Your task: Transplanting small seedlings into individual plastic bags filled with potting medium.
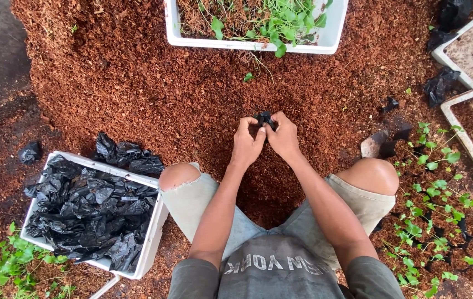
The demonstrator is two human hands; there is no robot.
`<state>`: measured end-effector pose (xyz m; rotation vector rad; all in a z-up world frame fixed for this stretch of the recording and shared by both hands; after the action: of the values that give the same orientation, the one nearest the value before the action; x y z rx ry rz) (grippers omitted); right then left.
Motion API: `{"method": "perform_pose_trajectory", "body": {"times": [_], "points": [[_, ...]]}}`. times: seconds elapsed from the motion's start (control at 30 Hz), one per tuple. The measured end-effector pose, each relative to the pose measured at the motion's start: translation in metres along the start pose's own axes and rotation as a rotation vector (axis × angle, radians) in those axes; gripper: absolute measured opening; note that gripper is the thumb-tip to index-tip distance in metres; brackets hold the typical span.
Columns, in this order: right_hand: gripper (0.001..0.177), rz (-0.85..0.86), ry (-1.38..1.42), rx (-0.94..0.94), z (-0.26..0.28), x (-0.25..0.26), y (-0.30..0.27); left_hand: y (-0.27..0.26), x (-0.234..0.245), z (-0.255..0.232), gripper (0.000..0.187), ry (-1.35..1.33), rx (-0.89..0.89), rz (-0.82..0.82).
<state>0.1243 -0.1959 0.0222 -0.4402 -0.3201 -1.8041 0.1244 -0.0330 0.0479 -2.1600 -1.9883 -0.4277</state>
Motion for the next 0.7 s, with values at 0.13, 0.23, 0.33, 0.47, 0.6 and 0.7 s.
{"method": "perform_pose_trajectory", "body": {"times": [0.13, 0.23, 0.33, 0.47, 0.6, 0.7], "points": [[0.016, 0.006, 0.001, 0.033, 0.013, -0.001, -0.007, 0.003, -0.003, 0.002, 0.029, -0.055, 0.073, 0.038], [0.02, 0.014, 0.031, 0.019, 0.011, -0.001, -0.005, 0.006, 0.004, 0.009, 0.014, -0.017, 0.085, -0.01], [0.019, 0.016, 0.017, 0.038, 0.004, -0.002, 0.0, 0.008, 0.013, 0.016, 0.015, 0.046, 0.138, -0.025], [0.016, -0.038, -0.085, 0.143, -0.006, -0.001, 0.003, 0.01, 0.01, 0.035, 0.019, 0.209, 0.229, 0.033], [0.016, 0.012, -0.09, 0.199, 0.008, -0.009, -0.004, 0.007, -0.006, 0.031, 0.03, 0.338, 0.213, 0.093], [0.02, 0.03, -0.116, 0.224, -0.001, -0.015, -0.001, 0.01, -0.003, 0.046, 0.022, 0.42, 0.166, 0.019]]}}
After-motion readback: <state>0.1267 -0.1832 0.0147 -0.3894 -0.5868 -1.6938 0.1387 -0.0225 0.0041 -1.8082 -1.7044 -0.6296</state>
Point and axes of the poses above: each hand's wrist, its own y-axis towards the middle knuckle, its own x-axis out of the back of the hand, z = x × y, the point moved 10 cm from there along y, towards the middle knuckle, and after that the axes turned 2 degrees about z, right-handed, at the moved point
